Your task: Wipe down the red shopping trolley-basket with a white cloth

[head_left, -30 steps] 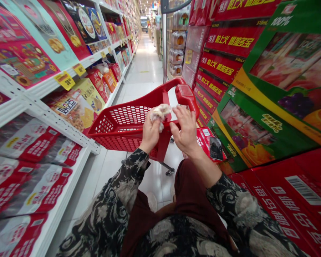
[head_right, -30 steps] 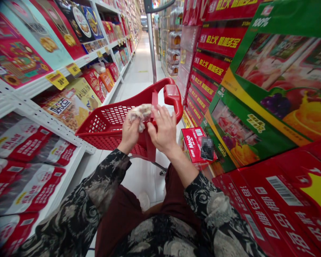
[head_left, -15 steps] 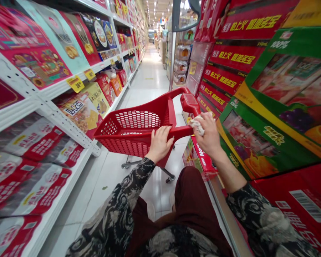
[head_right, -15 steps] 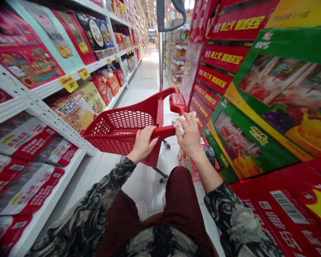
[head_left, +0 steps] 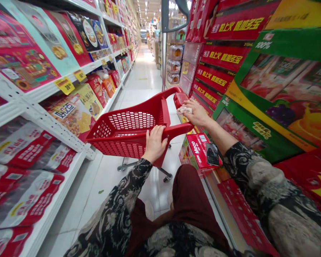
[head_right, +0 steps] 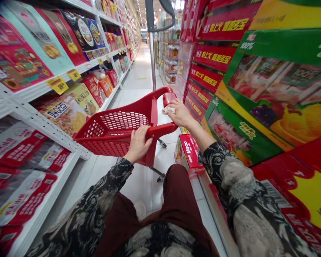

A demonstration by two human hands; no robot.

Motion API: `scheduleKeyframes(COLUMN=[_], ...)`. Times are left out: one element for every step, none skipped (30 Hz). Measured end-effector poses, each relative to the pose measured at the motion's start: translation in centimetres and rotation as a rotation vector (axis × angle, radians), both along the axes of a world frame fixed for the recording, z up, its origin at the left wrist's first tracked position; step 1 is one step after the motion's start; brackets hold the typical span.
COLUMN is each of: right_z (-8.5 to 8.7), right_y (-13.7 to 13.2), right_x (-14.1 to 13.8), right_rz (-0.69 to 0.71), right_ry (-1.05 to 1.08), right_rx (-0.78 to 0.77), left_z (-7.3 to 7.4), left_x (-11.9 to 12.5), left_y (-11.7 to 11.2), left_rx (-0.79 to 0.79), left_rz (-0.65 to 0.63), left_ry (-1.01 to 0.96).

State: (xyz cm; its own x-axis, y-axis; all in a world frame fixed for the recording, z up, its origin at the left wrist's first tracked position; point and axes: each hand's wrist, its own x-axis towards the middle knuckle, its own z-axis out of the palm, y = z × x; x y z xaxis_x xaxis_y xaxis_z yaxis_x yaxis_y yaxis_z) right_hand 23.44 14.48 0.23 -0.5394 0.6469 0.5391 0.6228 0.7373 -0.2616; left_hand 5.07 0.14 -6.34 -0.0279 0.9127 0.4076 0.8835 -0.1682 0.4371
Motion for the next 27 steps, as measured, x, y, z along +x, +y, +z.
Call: scheduleKeyframes(right_z=[0.0,0.0,-0.1,-0.3,-0.5,-0.7,-1.0,-1.3,-1.6,-1.8,-2.0,-2.2,-2.3,-2.3,-2.3,-2.3,-2.3,-2.3,-2.4,-2.7,-3.0,-3.4,-3.9,-4.3,-4.7,-5.0,-5.1], right_y=[0.6,0.9,0.7,0.0,-1.0,-2.3,-3.9,-5.6,-7.3,-8.8,-10.0,-10.8,-11.2,-11.3,-11.0,-10.7,-10.3,-10.0,-9.9,-10.0,-10.3,-10.8,-11.4,-12.0,-12.5,-12.9,-13.1], right_x=[0.2,0.4,0.6,0.7,0.7,0.5,0.2,-0.2,-0.7,-1.2,-1.8,-2.2,-2.5,-2.6,-2.5,-2.3,-2.0,-1.8,-1.7,-1.9,-2.2,-2.7,-3.4,-4.0,-4.7,-5.2,-5.4], right_rz=[0.001,-0.004,-0.012,-0.019,-0.023,-0.029,-0.031,-0.042,-0.058,-0.044,-0.024,-0.014,-0.015,-0.038,-0.082,-0.139,-0.199,-0.251,-0.285,-0.297,-0.284,-0.254,-0.214,-0.176,-0.147,-0.127,-0.115], right_ry=[0.016,0.035,0.054,0.069,0.077,0.083,0.081,0.082,0.088,0.063,0.028,-0.009,-0.037,-0.049,-0.043,-0.018,0.013,0.043,0.063,0.070,0.060,0.039,0.014,-0.009,-0.026,-0.036,-0.041], right_rx=[-0.024,-0.042,-0.053,-0.056,-0.050,-0.031,-0.004,0.030,0.068,0.093,0.110,0.119,0.125,0.131,0.138,0.147,0.158,0.167,0.176,0.184,0.191,0.196,0.199,0.198,0.192,0.183,0.173], left_z=[-0.1,-0.2,-0.2,-0.4,-0.5,-0.6,-0.8,-0.9,-1.0,-1.1,-1.2,-1.2,-1.2,-1.2,-1.2,-1.1,-1.1,-1.1,-1.1,-1.2,-1.2,-1.2,-1.2,-1.2,-1.2,-1.3,-1.3], left_x=[0.0,0.0,0.0,0.0,0.0,0.0,0.0,0.1,0.1,0.1,0.1,0.0,-0.1,-0.2,-0.3,-0.3,-0.4,-0.3,-0.3,-0.2,0.0,0.1,0.2,0.3,0.3,0.2,0.1], left_y=[0.0,0.0,0.1,0.1,0.1,0.1,0.0,0.0,0.0,0.0,0.0,0.0,0.0,0.0,0.0,-0.1,-0.1,-0.1,-0.2,-0.2,-0.2,-0.1,-0.1,-0.1,-0.1,-0.1,-0.1], left_rx=[0.003,0.005,0.009,0.013,0.019,0.027,0.036,0.046,0.053,0.059,0.061,0.060,0.055,0.046,0.036,0.026,0.019,0.019,0.023,0.032,0.041,0.047,0.050,0.050,0.049,0.048,0.051], left_rz=[0.000,-0.001,0.000,0.001,0.003,0.006,0.011,0.017,0.023,0.031,0.035,0.035,0.029,0.016,-0.001,-0.019,-0.031,-0.035,-0.032,-0.025,-0.017,-0.009,-0.004,-0.002,-0.003,-0.005,-0.010], left_ry=[0.004,0.010,0.017,0.025,0.034,0.042,0.050,0.055,0.058,0.060,0.060,0.061,0.064,0.069,0.075,0.080,0.083,0.084,0.080,0.074,0.065,0.055,0.043,0.031,0.021,0.013,0.009])
